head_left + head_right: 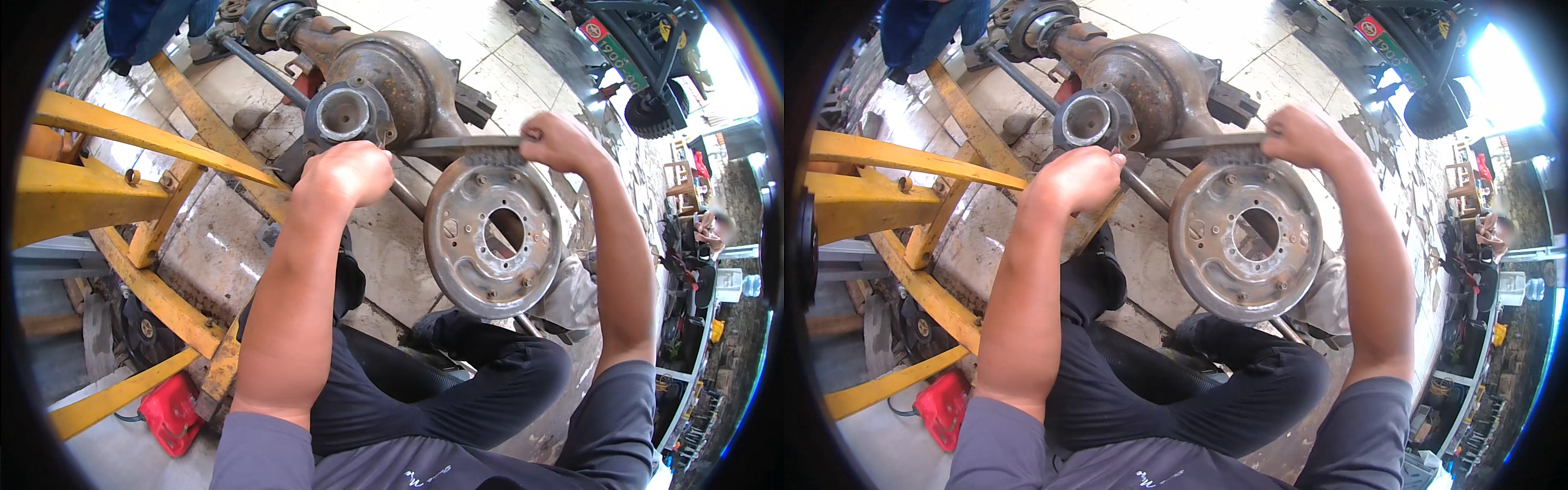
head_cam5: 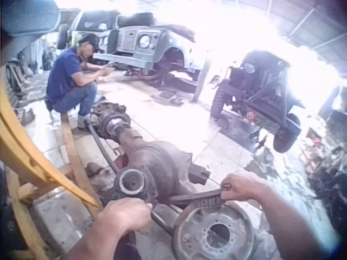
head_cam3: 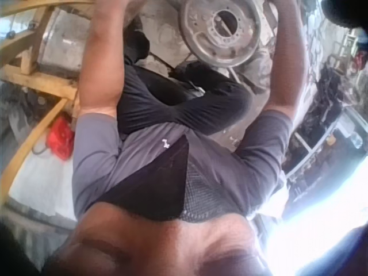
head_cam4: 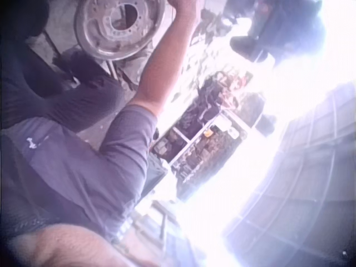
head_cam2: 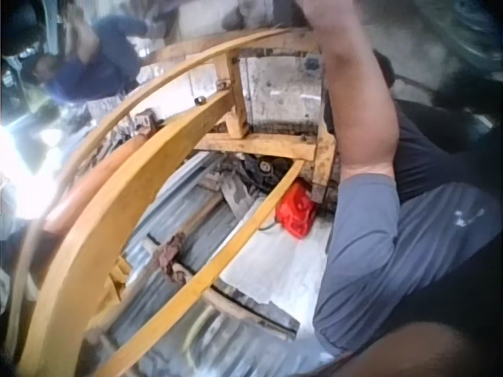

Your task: The person scrubs a metal brake drum attached to a vehicle axle assembly using a sanding pad. The person rotates the drum and scrubs different sections of the surface.

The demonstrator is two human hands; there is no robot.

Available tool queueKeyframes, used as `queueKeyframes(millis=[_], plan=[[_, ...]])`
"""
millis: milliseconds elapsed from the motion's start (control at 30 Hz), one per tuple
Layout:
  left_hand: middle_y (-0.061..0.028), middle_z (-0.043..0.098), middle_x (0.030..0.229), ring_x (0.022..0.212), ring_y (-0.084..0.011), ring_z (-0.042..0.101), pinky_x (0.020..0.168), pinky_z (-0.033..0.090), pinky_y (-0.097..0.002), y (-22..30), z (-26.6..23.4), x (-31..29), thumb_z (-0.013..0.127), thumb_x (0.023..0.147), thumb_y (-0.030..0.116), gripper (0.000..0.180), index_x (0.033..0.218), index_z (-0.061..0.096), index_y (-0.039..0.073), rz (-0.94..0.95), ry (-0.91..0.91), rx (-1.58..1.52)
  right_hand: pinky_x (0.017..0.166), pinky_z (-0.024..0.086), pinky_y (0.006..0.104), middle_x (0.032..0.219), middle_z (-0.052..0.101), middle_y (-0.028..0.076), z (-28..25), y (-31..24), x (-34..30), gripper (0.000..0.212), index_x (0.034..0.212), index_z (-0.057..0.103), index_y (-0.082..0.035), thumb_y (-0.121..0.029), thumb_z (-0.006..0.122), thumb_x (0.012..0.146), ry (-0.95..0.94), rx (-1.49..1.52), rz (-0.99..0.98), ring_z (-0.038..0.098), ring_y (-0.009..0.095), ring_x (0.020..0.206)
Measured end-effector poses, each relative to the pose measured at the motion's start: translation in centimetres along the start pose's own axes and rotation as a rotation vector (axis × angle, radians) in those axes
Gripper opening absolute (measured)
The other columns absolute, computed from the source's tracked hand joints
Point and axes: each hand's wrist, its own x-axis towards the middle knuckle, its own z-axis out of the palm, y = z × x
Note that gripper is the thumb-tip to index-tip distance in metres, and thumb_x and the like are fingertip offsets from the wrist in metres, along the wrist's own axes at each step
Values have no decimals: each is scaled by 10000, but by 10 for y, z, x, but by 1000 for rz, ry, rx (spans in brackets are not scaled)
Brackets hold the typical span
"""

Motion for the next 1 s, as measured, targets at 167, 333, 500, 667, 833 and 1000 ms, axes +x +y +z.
queueKeyframes(millis=[167, 333, 500, 667, 833, 1000], plan=[[-86, 590, 1415, 1270, -328, 574, 1050, 475, -436, 13, 7, 5, 373, 1046, 300, 424, 1323, 632, 110, 15, -12, 14, 917, 542, 404, 1026, 728, 200, 78, 114, -63, 393, 1182, 713, -46, -242, 649, 848, 95, 206, 80, 702, 336, 985], [-51, 613, 1391, 1261, -294, 588, 1035, 492, -432, 36, 7, -12, 413, 1024, 258, 384, 1308, 648, 154, 29, -79, 148, 1061, 453, 412, 1297, 614, 181, 117, 123, -90, 401, 1278, 663, -81, -171, 629, 888, 177, 184, 212, 590, 335, 1206], [-230, 669, 1209, 1151, -382, 629, 1002, 466, -454, 19, 21, 7, 327, 1065, 390, 539, 1193, 660, -13, 97, 69, 124, 994, 500, 435, 1205, 666, 190, 80, 18, -66, 488, 1347, 606, -120, -233, 651, 874, 361, 225, 273, 639, 357, 1126], [-238, 692, 1095, 979, -375, 678, 912, 497, -456, 33, 16, 4, 317, 1068, 386, 559, 1133, 666, -45, 140, 1, 86, 901, 531, 471, 1076, 722, 188, 103, -26, -27, 385, 1280, 637, -129, -304, 622, 937, 175, 161, 149, 701, 349, 988], [-246, 684, 872, 809, -365, 676, 815, 507, -466, 23, 14, 9, 282, 1079, 404, 627, 1046, 673, -85, 131, 0, 39, 621, 580, 364, 1008, 718, 198, 73, -28, -62, 425, 1375, 552, -33, -254, 522, 1013, 133, 705, 339, 735, 213, 753], [-187, 686, 1044, 926, -344, 666, 873, 518, -454, 10, 10, 5, 345, 1042, 324, 485, 1127, 682, -14, 78, 0, 66, 531, 595, 298, 1039, 705, 207, 66, 27, -144, 498, 1282, 543, -34, -446, 456, 1015, 60, 1558, 414, 741, 283, 768]])
